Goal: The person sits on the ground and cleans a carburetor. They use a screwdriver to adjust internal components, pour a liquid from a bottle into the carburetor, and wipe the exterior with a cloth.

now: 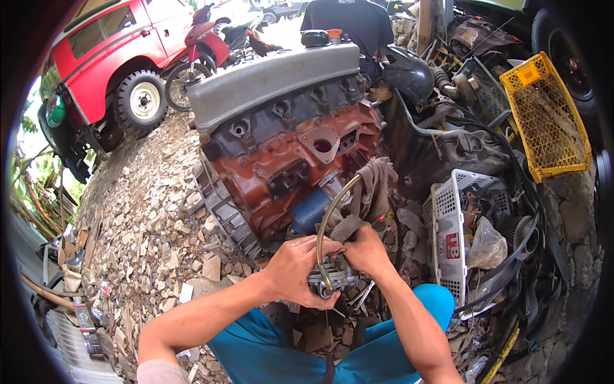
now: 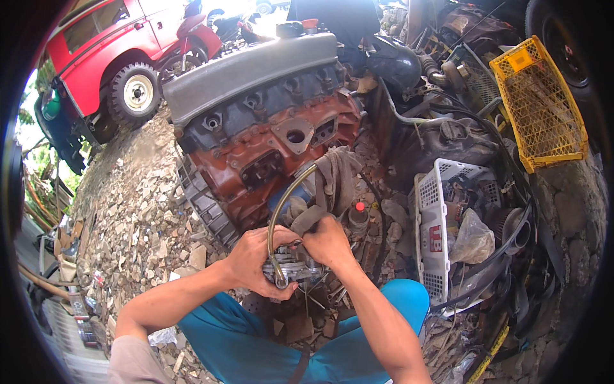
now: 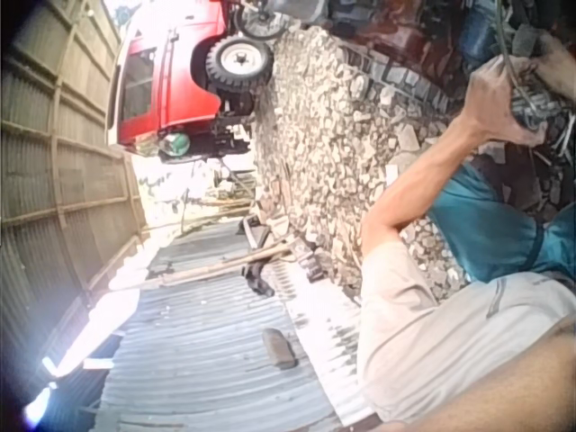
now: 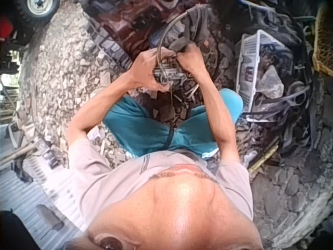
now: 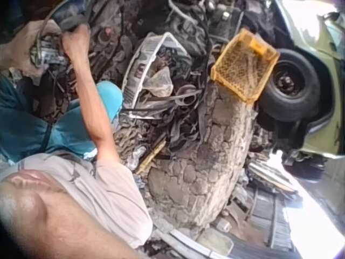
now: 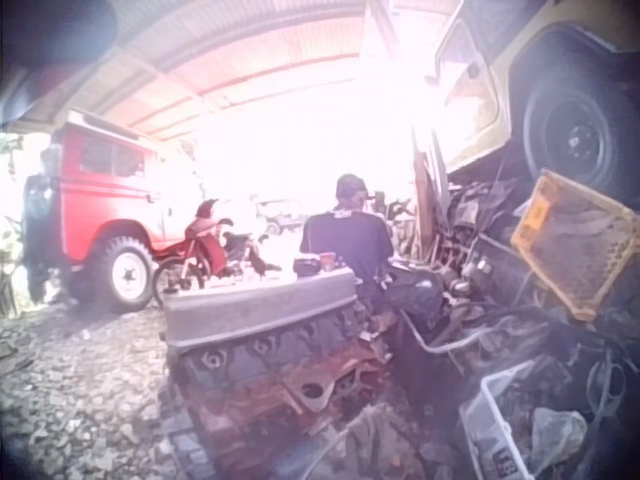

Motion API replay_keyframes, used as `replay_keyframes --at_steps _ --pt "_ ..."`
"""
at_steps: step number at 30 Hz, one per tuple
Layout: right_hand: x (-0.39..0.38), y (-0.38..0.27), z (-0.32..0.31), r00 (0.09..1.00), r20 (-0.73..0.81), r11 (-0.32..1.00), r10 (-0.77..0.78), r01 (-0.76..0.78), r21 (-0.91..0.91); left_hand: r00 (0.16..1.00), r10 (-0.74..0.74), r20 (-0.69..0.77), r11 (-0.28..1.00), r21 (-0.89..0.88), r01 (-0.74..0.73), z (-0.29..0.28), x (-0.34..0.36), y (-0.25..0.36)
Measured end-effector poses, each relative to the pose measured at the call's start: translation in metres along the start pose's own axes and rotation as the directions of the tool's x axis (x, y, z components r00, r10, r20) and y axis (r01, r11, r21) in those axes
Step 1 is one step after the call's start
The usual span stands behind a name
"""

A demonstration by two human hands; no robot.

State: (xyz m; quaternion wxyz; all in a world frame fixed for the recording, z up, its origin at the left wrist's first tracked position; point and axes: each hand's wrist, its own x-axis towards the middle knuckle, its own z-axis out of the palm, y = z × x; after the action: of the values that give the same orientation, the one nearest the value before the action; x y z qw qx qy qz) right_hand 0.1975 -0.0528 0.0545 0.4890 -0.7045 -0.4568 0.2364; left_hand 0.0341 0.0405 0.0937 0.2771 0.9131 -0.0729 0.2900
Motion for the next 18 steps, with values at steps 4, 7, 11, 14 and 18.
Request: replay_keyframes --at_steps 4,7,11,14,18 --pt "-0.006 -0.013 -0.005 0.992 -0.126 0.995 0.0 -0.013 -0.103 1.0 0.014 0.01 1.0 0.024 -0.014 0.001 0.005 -0.002" --pt "-0.009 -0.016 -0.01 0.993 -0.112 0.975 -0.038 0.012 -0.224 0.996 -0.036 0.079 0.999 0.018 0.035 0.003 0.005 -0.002" --pt "-0.009 -0.007 -0.008 0.991 -0.131 0.892 -0.01 -0.051 -0.449 0.997 -0.053 0.052 0.997 0.064 0.05 0.005 0.006 -0.001" --pt "-0.011 0.0 -0.013 0.978 -0.205 0.877 -0.048 -0.057 -0.477 0.995 -0.089 0.042 0.993 0.082 0.085 0.003 0.006 -0.001" --pt "-0.004 -0.012 -0.035 0.964 -0.237 0.991 -0.117 0.128 0.031 0.989 -0.141 -0.043 0.984 0.1 0.144 -0.004 0.002 -0.01"
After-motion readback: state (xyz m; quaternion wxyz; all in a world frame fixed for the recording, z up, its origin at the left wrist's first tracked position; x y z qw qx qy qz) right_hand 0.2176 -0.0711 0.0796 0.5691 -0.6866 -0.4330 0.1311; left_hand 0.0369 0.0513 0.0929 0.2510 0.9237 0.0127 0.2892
